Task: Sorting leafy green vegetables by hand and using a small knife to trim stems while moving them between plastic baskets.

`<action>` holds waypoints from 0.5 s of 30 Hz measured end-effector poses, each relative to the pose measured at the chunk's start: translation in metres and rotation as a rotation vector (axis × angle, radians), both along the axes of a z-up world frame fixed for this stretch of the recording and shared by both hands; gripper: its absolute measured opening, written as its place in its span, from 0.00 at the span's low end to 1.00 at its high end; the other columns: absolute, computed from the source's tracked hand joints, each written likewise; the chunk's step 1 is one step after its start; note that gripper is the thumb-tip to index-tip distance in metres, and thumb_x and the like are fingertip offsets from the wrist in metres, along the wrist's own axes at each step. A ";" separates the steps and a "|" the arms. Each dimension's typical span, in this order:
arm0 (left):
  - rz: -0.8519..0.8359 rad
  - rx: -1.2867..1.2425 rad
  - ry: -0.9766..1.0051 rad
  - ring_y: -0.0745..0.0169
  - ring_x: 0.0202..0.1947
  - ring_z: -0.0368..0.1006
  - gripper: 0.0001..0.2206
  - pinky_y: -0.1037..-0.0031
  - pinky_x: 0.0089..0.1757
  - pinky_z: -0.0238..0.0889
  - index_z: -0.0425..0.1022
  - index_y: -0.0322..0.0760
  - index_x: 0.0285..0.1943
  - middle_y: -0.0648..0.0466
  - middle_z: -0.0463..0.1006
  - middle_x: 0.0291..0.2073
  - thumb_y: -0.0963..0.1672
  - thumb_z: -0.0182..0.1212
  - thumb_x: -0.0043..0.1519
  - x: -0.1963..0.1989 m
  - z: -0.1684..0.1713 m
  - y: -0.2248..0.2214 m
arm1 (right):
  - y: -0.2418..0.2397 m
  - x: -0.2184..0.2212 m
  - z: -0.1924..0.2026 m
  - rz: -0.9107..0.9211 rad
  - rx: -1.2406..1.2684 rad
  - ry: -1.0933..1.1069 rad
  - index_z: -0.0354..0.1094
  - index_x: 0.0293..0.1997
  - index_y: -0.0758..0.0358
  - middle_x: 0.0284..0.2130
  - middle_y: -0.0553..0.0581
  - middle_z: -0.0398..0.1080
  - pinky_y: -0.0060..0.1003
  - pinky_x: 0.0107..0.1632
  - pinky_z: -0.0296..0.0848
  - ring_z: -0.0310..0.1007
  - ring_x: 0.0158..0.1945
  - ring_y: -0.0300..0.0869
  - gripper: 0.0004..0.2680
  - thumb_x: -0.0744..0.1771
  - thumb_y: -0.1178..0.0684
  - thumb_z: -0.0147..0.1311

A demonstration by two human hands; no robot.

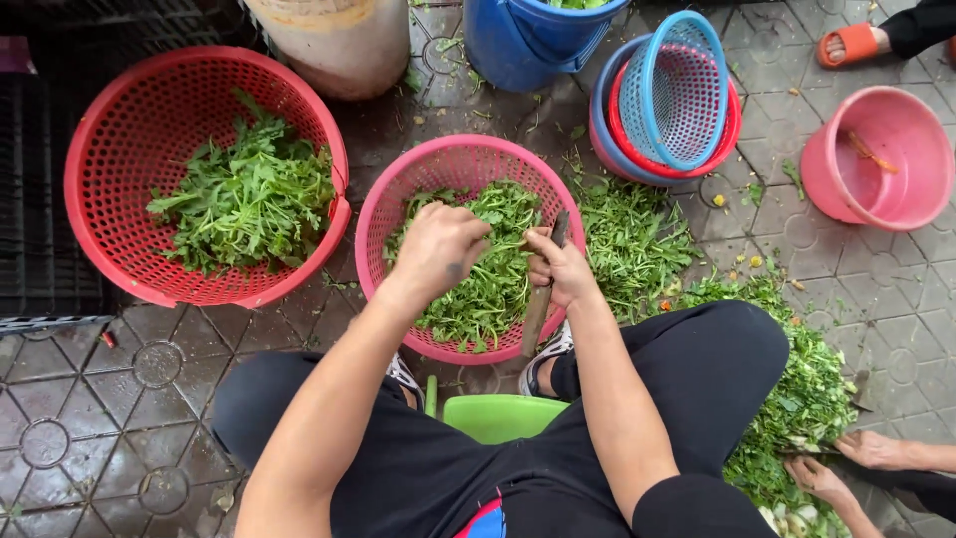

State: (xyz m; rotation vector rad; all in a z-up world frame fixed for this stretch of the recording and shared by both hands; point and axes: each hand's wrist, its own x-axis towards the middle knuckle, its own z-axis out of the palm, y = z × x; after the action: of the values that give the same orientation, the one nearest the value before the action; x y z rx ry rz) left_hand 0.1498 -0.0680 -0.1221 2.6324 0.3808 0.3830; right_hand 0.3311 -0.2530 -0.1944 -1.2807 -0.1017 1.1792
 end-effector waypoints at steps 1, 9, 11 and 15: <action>-0.005 0.010 0.001 0.53 0.51 0.83 0.06 0.53 0.62 0.67 0.88 0.53 0.51 0.57 0.86 0.43 0.48 0.70 0.67 0.002 -0.004 -0.004 | -0.003 -0.007 -0.001 -0.005 0.010 0.001 0.68 0.52 0.53 0.28 0.40 0.57 0.19 0.21 0.55 0.51 0.19 0.24 0.06 0.72 0.50 0.62; -0.021 -0.077 0.072 0.52 0.46 0.83 0.06 0.46 0.65 0.63 0.85 0.52 0.42 0.59 0.84 0.37 0.50 0.70 0.65 0.007 -0.045 -0.014 | -0.008 -0.034 0.039 -0.127 -0.010 0.030 0.70 0.58 0.56 0.40 0.50 0.73 0.22 0.21 0.56 0.51 0.20 0.27 0.13 0.75 0.38 0.56; -0.019 0.187 -0.017 0.51 0.43 0.80 0.06 0.43 0.66 0.61 0.82 0.48 0.38 0.55 0.81 0.34 0.48 0.68 0.63 0.008 -0.059 -0.010 | -0.009 -0.035 0.057 -0.103 -0.028 0.044 0.64 0.67 0.65 0.41 0.51 0.68 0.22 0.21 0.56 0.52 0.21 0.27 0.25 0.74 0.30 0.41; -0.067 0.552 -0.168 0.48 0.42 0.77 0.03 0.37 0.69 0.54 0.78 0.41 0.35 0.48 0.78 0.33 0.44 0.66 0.58 0.010 -0.058 -0.005 | -0.014 -0.031 0.044 0.032 -0.009 0.009 0.60 0.79 0.63 0.48 0.51 0.68 0.26 0.25 0.61 0.60 0.27 0.33 0.27 0.75 0.31 0.49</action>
State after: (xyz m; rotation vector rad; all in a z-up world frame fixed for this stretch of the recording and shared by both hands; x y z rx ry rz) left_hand 0.1601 -0.0732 -0.1806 3.0992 0.1416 0.7747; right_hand 0.2998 -0.2673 -0.1507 -1.2859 -0.1104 1.2142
